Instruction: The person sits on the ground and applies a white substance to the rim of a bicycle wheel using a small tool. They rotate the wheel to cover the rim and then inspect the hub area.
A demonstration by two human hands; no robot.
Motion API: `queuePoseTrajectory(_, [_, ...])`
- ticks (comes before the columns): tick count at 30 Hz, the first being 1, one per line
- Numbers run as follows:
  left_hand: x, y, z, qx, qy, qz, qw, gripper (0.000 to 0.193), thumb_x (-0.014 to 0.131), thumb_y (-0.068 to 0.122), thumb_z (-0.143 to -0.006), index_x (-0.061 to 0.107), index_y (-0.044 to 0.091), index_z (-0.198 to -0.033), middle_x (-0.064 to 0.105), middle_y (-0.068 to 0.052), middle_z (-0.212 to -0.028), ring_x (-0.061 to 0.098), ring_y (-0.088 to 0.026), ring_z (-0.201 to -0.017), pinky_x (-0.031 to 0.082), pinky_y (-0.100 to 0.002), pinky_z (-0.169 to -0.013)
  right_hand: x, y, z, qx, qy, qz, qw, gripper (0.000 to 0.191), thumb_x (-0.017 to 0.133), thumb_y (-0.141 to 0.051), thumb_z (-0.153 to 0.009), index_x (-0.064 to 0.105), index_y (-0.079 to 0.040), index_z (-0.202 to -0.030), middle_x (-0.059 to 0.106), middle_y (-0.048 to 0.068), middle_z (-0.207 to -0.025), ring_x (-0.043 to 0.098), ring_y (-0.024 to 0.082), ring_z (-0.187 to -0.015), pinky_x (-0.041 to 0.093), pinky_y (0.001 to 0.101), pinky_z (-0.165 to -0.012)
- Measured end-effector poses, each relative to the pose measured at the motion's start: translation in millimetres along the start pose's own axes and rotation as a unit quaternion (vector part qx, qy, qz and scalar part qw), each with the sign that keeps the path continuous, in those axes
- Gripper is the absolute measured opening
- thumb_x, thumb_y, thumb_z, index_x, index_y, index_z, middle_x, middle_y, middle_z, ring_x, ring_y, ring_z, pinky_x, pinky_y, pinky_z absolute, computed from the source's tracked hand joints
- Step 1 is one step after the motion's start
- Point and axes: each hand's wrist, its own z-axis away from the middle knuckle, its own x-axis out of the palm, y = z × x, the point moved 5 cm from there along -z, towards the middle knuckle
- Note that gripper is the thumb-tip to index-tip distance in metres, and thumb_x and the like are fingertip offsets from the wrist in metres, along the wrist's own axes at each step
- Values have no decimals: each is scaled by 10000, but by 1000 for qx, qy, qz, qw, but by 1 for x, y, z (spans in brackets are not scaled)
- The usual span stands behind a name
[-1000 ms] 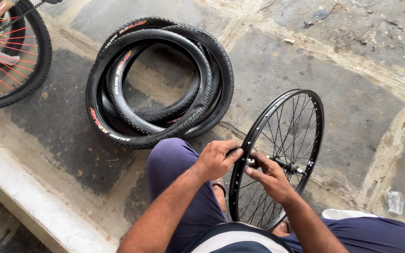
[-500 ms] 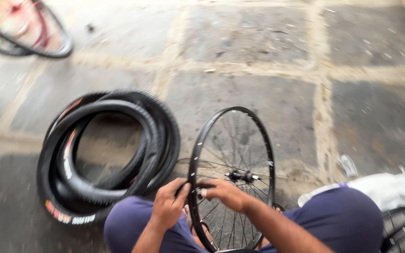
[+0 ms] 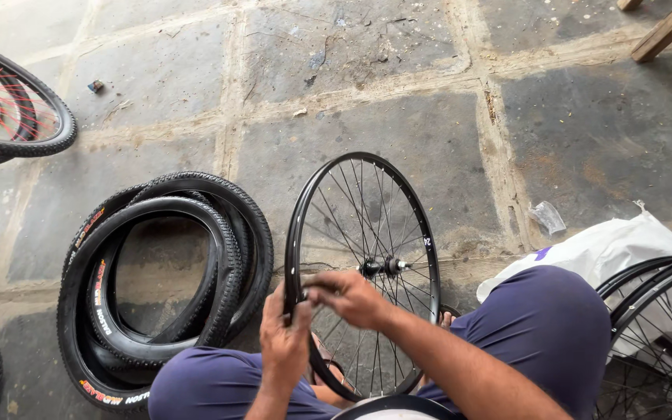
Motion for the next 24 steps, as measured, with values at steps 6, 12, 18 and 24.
queuePoseTrajectory(6, [32,54,-27,-94,9,37,995,486,734,211,-863,628,42,-1307,656,-79,-839,604,-224,-688,501,-400,-614,-63,-22,2,-60,184,-87,977,169,660,-47,-978,737,-15,-1125,774,120,-1042,735,185,-958,610,302,-866])
queuePoseTrajectory(12, [46,119,-70,220,-140,-122,958,482,746,109,-868,619,87,-1333,726,-112,-979,713,-299,-877,551,-406,-749,-174,-104,79,-411,400,-71,816,324,595,85,-1001,645,-35,-1297,658,132,-1360,670,157,-1091,580,290,-905])
queuePoseTrajectory(18, [45,115,-92,331,-70,-271,901,550,726,61,-823,594,151,-1350,686,-113,-1173,607,-325,-1221,436,-455,-1093,-211,-130,103,-445,451,-14,773,141,699,-57,-1153,629,21,-1246,697,191,-1270,736,234,-1114,628,357,-1018])
queuePoseTrajectory(24, [34,40,-63,85,95,62,990,876,699,31,-888,197,24,-1606,454,-225,-1512,434,-330,-1417,365,-458,-1130,-189,-112,75,-398,388,-39,831,99,693,-17,-1155,653,31,-1232,685,201,-1293,721,217,-1166,594,323,-1077])
